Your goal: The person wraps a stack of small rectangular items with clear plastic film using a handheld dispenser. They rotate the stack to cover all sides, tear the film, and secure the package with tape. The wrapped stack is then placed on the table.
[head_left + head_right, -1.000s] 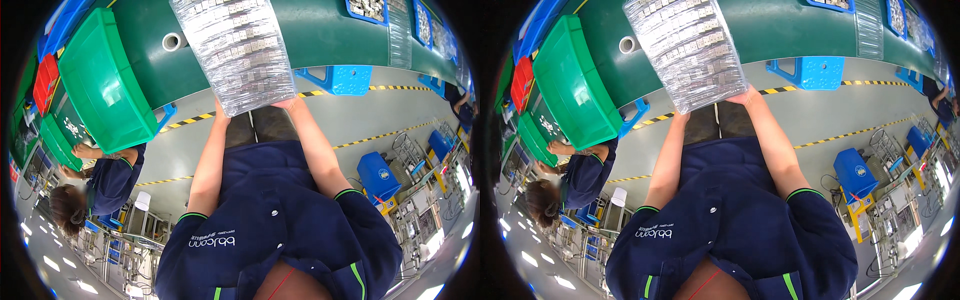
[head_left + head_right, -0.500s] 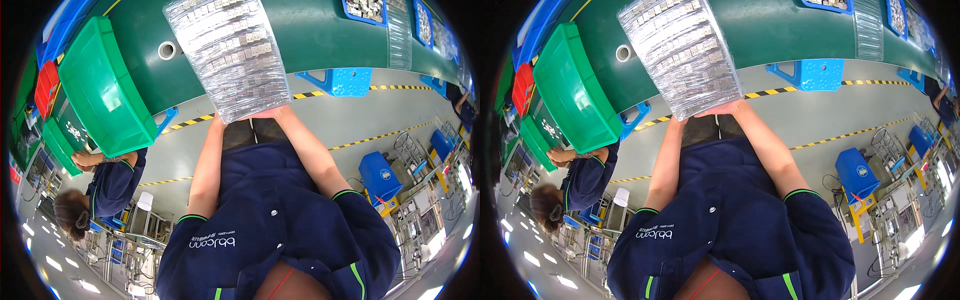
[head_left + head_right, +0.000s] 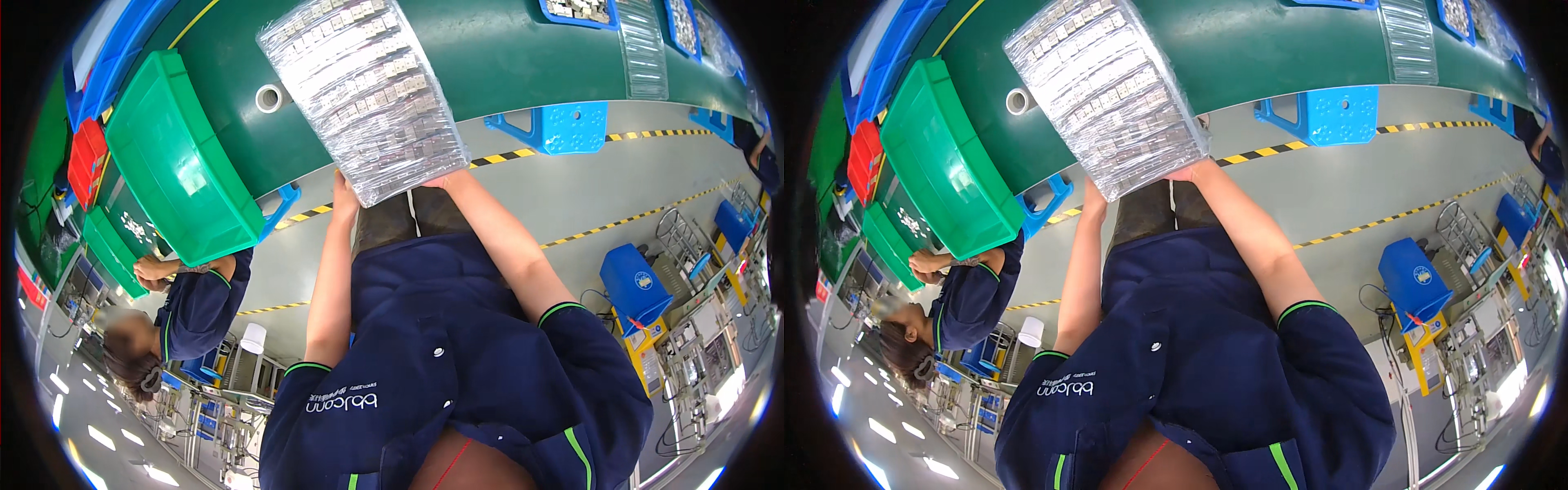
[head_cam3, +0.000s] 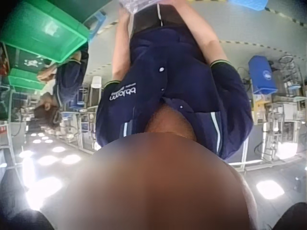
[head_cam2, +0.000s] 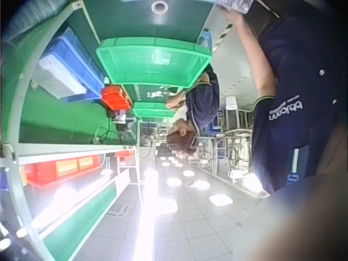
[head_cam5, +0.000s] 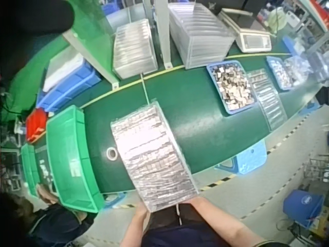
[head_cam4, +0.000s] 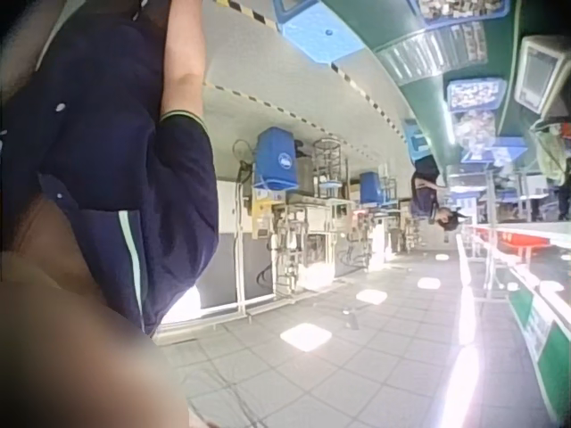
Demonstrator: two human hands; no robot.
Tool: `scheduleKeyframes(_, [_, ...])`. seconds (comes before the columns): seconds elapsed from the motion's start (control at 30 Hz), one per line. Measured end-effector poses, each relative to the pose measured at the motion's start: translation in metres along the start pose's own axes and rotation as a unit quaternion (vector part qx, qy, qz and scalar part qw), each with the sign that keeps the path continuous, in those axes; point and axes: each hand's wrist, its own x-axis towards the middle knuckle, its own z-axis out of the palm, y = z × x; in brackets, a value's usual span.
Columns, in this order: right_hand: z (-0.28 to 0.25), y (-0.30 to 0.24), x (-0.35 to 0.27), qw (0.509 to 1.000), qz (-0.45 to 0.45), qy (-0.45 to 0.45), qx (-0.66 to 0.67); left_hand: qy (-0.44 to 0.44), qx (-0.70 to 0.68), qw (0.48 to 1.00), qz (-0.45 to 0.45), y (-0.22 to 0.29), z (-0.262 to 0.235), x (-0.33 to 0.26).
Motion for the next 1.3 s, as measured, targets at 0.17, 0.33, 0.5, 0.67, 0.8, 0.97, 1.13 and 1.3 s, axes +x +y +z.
scheduleKeyframes(0.17, [-0.02, -0.016, -0.004, 0.998, 0.002, -0.062, -0.016, 0.176, 0.445, 0.835, 0.272, 0.101, 0.023, -0.078])
scheduleKeyframes(0.33, [-0.036, -0.013, -0.002, 0.994, 0.007, -0.091, -0.063, -0.117, 0.485, 0.663, 0.559, 0.183, 0.101, -0.09])
scheduleKeyframes(0.5, [-0.064, -0.015, -0.003, 0.987, -0.027, -0.109, -0.118, -0.307, 0.647, 0.469, 0.516, 0.19, 0.147, -0.045])
scheduleKeyframes(0.67, [-0.086, -0.009, -0.005, 0.979, -0.06, -0.125, -0.148, -0.38, 0.699, 0.408, 0.449, 0.208, 0.16, -0.038])
scheduleKeyframes(0.8, [-0.101, -0.015, -0.002, 0.973, -0.072, -0.133, -0.171, -0.446, 0.708, 0.375, 0.4, 0.226, 0.174, -0.029])
scheduleKeyframes(0.97, [-0.092, -0.021, -0.008, 0.961, -0.075, -0.132, -0.23, -0.489, 0.698, 0.331, 0.406, 0.227, 0.175, -0.02])
scheduleKeyframes(1.13, [-0.097, -0.013, -0.009, 0.952, -0.175, -0.205, -0.147, -0.476, 0.709, 0.329, 0.402, 0.227, 0.179, -0.031])
scheduleKeyframes(1.3, [-0.107, -0.002, 0.001, 0.952, -0.25, -0.172, -0.048, -0.473, 0.696, 0.331, 0.426, 0.223, 0.174, -0.033])
